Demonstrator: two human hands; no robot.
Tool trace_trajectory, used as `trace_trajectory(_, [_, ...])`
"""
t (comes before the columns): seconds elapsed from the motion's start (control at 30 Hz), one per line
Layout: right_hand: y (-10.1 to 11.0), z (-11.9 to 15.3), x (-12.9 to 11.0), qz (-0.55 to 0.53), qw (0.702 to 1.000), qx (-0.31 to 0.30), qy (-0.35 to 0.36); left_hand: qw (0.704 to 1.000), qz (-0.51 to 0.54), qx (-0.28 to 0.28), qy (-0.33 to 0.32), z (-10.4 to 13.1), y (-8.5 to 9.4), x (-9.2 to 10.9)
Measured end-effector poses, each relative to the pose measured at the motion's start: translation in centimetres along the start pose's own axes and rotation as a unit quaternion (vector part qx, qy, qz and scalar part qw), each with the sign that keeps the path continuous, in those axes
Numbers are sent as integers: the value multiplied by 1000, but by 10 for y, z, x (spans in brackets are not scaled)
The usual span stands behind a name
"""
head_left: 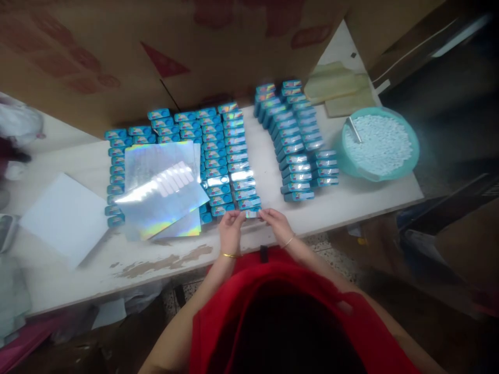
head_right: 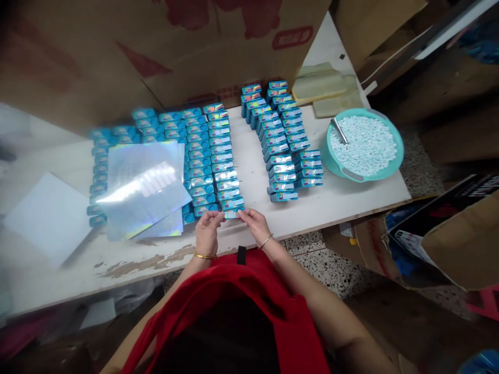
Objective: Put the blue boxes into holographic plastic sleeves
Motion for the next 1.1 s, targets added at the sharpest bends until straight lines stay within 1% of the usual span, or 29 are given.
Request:
trace_trajectory(0.07, [4,-1,-2,1,999,11,40,1000,-13,4,0,-3,-3,-12])
trace_trajectory(0.1, [6,-2,-2,11,998,17,58,999,-30,7,-15,-4,-4,-16])
trace_trajectory(0.17, [11,-6,-3,53,994,28,94,992,-99,26,-74,-7,-6,-18])
trace_trajectory(0.2, [13,-9,-3,85,989,31,114,982,-151,41,-108,-7,-6,-16])
trace_trajectory(0.27, [17,-14,-5,156,975,34,154,949,-264,72,-155,-7,-9,-12])
trace_trajectory(0.33, [19,-19,-5,221,957,34,182,916,-351,91,-173,-8,-13,-9])
trace_trajectory(0.4, [20,-23,-5,272,942,35,196,893,-401,94,-181,-8,-16,-8])
trace_trajectory(0.5, [20,-26,-4,324,924,30,201,874,-436,97,-193,-8,-20,-7])
trace_trajectory(0.7, [21,-29,3,371,906,20,202,856,-470,88,-197,-9,-26,-13])
trace_trajectory(0.77, [20,-33,10,373,906,7,199,848,-485,87,-194,-10,-29,-13])
trace_trajectory(0.83, [21,-38,18,360,913,0,193,842,-497,88,-189,-11,-29,-11])
trace_trajectory(0.93, [30,-40,28,320,930,29,179,837,-506,97,-184,-9,-23,-6])
trace_trajectory(1.0, [35,-34,32,309,930,49,195,823,-523,73,-211,-4,-21,-4])
trace_trajectory(1.03, [34,-30,34,313,925,46,210,808,-538,45,-236,0,-23,-5])
trace_trajectory(1.1, [26,-19,39,339,910,17,238,767,-574,-28,-286,8,-29,-11])
Point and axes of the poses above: each hand's wrist, its own z-axis away from the middle knuckle, its own y-axis out of the back of the hand, x = y × z, the point moved 7 cm from there along -z, towards the middle knuckle, and after that the axes turned 8 degrees about -z, right-handed, at the moved point
